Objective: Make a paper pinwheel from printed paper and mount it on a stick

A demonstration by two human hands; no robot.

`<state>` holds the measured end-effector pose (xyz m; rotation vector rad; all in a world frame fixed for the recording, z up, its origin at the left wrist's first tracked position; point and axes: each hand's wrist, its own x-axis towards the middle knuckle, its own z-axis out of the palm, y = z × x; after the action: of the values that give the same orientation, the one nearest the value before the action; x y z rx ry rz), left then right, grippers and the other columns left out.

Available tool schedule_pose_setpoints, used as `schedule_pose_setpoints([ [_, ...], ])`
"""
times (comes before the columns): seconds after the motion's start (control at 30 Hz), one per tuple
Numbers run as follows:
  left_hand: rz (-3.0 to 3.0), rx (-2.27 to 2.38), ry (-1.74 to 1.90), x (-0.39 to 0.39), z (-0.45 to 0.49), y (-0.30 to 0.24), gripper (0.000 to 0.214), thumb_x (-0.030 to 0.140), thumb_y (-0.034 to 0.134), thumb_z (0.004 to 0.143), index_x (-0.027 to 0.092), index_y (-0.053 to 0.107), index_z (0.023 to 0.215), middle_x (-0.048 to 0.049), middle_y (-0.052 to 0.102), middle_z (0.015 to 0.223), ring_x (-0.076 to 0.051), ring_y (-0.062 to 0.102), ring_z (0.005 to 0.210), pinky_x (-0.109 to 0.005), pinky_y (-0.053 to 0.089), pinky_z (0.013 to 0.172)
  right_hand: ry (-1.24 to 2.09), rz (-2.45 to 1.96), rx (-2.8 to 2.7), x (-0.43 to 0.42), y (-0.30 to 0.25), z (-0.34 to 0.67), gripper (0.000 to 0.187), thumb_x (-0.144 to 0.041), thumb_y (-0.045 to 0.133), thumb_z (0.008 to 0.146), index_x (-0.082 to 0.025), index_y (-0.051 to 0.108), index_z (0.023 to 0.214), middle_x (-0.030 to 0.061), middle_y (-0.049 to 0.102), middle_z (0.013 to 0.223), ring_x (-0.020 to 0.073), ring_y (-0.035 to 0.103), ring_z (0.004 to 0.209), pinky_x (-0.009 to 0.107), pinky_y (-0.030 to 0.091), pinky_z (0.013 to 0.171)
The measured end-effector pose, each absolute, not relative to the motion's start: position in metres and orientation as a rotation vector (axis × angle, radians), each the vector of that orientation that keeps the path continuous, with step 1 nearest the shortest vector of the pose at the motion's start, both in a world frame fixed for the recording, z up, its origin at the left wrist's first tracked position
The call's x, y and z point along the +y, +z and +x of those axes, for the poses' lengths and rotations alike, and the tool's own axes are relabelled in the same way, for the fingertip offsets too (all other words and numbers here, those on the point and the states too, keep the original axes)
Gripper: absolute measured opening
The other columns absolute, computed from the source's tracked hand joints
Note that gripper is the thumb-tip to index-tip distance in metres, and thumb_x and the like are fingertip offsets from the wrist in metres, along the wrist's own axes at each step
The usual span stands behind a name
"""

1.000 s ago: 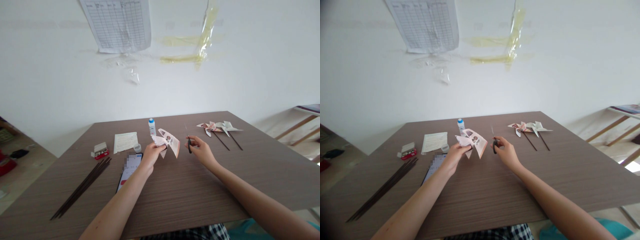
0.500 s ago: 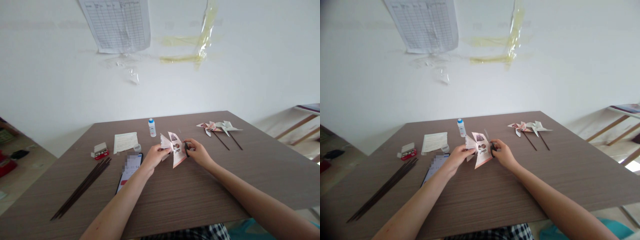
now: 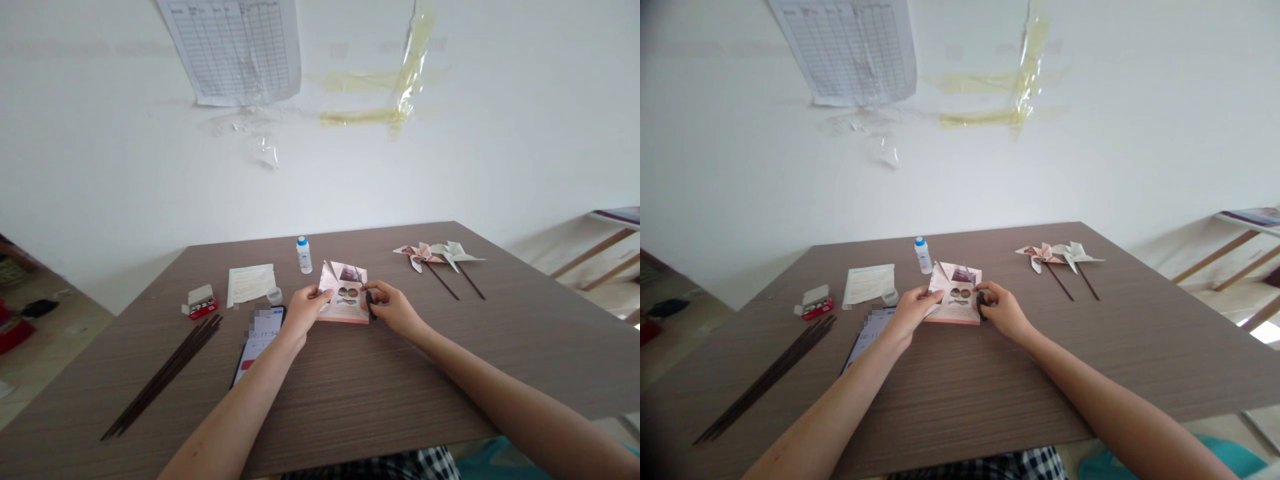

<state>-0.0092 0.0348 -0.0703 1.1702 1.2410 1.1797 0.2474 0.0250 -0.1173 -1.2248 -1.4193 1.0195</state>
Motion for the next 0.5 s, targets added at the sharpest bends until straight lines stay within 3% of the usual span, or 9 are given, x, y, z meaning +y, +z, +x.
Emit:
schedule_pose_setpoints([
  [0.1,1.149,1.237,1.176,0.035,-0.010,-0.072,0.030,0.047,0.113,0.068,0.026,0.096,0.080,-0.0098,0.095,0.092,-0.034,0.085,0.099,-0.038,0.058,0.092,1.028,-1.216,-1.332,0.024,-0.115,0.247,0.055,-0.060,0.099,0.073,-0.026,0.083,0.113,-0.0082,0.066,0.066,0.0198,0.054,0.068,0.037,0.041,0.073],
  [0.23,1.085,1.247,1.140,0.033,-0.010,-0.073,0.029,0.048,0.112,0.073,0.027,0.099,0.088,-0.0114,0.099,0.107,-0.035,0.086,0.109,-0.038,0.058,0.093,1.038,-1.191,-1.173,0.020,-0.111,0.246,0.065,-0.061,0.107,0.070,-0.025,0.082,0.118,0.0023,0.086,0.082,0.0248,0.068,0.077,0.040,0.051,0.078],
  [0.5,1.201,1.089,1.048,0.019,0.006,-0.078,0.025,0.045,0.112,0.076,0.028,0.100,0.088,-0.0120,0.100,0.106,-0.041,0.090,0.119,-0.049,0.065,0.115,1.030,-1.192,-1.074,0.015,-0.112,0.236,0.070,-0.065,0.110,0.068,-0.028,0.081,0.120,0.0068,0.091,0.093,0.0324,0.081,0.089,0.045,0.062,0.084],
])
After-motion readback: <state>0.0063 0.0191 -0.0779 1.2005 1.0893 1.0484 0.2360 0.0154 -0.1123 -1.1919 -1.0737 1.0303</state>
